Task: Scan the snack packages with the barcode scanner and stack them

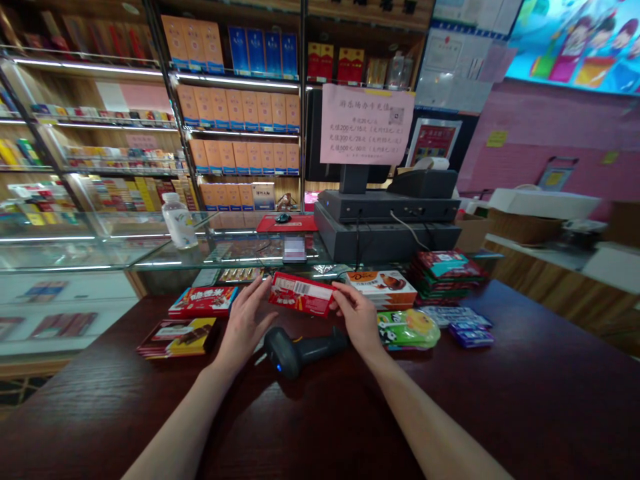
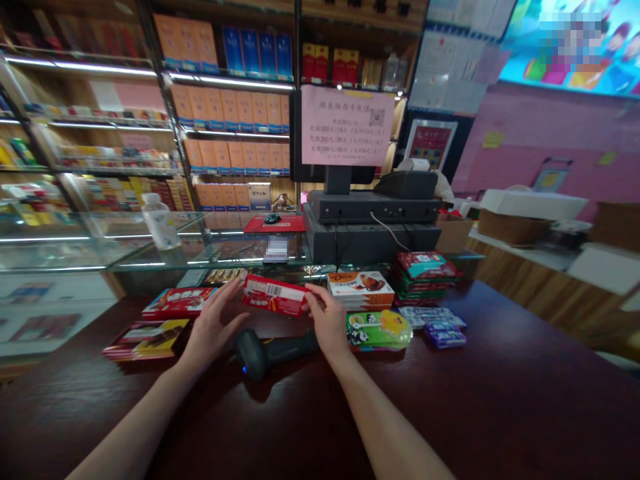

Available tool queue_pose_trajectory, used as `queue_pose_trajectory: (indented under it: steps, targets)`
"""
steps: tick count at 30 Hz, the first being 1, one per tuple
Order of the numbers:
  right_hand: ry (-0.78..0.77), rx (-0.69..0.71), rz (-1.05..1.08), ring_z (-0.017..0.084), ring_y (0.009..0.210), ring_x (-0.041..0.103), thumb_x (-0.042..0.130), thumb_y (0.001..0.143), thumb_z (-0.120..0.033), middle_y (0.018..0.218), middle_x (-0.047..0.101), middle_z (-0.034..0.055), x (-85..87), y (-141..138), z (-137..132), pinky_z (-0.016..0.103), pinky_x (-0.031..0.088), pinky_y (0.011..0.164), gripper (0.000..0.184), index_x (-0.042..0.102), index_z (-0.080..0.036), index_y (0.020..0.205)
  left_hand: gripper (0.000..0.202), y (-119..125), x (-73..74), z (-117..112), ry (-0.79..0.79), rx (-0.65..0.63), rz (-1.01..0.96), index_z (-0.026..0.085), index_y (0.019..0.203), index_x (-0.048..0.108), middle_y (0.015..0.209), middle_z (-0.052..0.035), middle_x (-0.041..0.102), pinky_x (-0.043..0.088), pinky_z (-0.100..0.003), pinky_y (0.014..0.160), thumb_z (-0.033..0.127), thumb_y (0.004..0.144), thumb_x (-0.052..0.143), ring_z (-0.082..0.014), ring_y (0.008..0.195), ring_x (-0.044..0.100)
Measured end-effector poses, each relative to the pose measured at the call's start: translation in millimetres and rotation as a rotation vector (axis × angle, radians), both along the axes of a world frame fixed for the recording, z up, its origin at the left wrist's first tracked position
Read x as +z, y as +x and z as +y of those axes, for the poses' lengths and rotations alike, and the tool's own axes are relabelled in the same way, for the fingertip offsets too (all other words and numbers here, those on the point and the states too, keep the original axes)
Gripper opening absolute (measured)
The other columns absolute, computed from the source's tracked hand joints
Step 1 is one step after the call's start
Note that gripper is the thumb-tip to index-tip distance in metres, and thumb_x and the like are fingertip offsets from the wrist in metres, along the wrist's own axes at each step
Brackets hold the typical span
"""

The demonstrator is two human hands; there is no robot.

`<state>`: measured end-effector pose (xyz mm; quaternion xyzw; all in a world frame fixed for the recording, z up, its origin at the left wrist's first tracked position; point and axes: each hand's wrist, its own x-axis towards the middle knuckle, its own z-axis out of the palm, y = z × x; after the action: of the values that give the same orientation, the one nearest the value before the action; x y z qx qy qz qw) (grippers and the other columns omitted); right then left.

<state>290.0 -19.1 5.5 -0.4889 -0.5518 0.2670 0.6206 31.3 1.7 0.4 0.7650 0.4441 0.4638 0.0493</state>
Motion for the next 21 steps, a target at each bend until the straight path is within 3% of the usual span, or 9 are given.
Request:
queue_pose_trajectory:
  steps: [7, 14, 21]
  targets:
    - [-0.018, -0.008, 0.047, 0.015, 0.056, 0.06, 0.064, 0.085, -0.045, 0.062, 0.068, 0.0006, 10.1, -4.3, -1.9, 0.026, 0.049, 0.055, 0.039, 0.074, -0.017, 0.111, 0.074, 3.6, 1.3, -1.3, 0.228, 0.029, 0.196, 0.032, 0.156, 0.026, 0.146, -0.0092, 0.053, 0.033, -0.049, 0.118, 0.027, 0.091, 0.061, -0.0285, 0.142, 0.042]
    - [-0.03, 0.028, 0.025, 0.015, 0.055, 0.06, 0.064, 0.084, -0.045, 0.062, 0.069, 0.0015, 8.5, -5.6, -1.7, 0.026, 0.049, 0.054, 0.043, 0.075, -0.016, 0.113, 0.08, 0.9, 7.0, -4.1, 0.307, 0.135, 0.356, 0.032, 0.158, 0.018, 0.132, -0.0111, 0.058, 0.035, -0.051, 0.116, 0.028, 0.09, 0.062, -0.0308, 0.135, 0.048]
    - [-0.022, 0.055, -0.022, 0.015, 0.06, 0.063, 0.062, 0.087, -0.047, 0.067, 0.071, 0.0024, 8.6, -6.5, -3.4, 0.026, 0.05, 0.058, 0.042, 0.075, -0.016, 0.113, 0.073, -4.3, 12.6, -8.2, 0.352, 0.198, 0.477, 0.031, 0.157, 0.025, 0.154, -0.01, 0.046, 0.022, -0.056, 0.123, 0.028, 0.093, 0.059, -0.0297, 0.147, 0.034]
